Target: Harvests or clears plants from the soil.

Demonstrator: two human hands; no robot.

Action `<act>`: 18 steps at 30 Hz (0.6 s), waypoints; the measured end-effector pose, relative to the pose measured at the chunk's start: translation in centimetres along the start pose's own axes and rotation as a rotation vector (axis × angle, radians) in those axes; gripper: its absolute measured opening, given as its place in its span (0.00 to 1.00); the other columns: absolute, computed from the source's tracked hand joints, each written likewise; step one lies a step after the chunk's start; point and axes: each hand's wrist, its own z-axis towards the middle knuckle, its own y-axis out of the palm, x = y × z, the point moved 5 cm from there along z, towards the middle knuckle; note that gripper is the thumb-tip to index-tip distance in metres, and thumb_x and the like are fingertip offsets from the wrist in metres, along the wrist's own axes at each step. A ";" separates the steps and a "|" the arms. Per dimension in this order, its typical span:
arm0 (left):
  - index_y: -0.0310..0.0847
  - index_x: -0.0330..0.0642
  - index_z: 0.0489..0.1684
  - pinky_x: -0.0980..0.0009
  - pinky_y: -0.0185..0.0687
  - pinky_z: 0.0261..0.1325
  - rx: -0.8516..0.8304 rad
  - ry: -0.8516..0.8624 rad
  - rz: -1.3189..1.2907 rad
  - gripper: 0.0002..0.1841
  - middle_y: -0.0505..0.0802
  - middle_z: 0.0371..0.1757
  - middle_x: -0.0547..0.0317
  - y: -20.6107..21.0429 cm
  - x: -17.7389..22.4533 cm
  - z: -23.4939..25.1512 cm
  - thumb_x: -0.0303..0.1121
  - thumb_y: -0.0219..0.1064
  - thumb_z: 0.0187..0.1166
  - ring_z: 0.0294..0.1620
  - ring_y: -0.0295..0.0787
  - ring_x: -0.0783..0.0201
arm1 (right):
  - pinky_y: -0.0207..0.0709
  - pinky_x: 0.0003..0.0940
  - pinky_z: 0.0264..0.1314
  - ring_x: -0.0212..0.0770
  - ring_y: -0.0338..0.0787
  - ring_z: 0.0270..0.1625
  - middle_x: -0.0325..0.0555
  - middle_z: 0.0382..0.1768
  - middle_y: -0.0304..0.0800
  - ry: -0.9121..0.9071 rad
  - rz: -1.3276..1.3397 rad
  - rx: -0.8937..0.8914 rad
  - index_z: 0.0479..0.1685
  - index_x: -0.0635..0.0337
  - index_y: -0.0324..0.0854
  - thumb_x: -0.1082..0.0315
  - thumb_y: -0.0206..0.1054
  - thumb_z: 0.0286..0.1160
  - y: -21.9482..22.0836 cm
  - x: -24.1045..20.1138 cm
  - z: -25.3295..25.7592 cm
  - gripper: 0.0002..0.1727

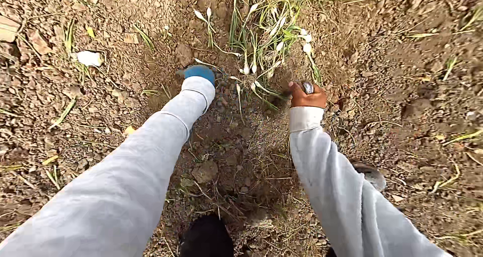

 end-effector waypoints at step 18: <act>0.87 0.37 0.62 0.35 0.84 0.66 -0.248 0.001 -0.200 0.22 0.89 0.70 0.40 0.2 -0.6 1.5 0.39 0.78 0.73 0.71 0.86 0.38 | 0.76 0.70 0.63 0.72 0.91 0.56 0.71 0.47 0.93 0.165 -0.410 -0.187 0.54 0.70 0.87 0.48 0.71 0.80 5.8 -1.0 2.6 0.28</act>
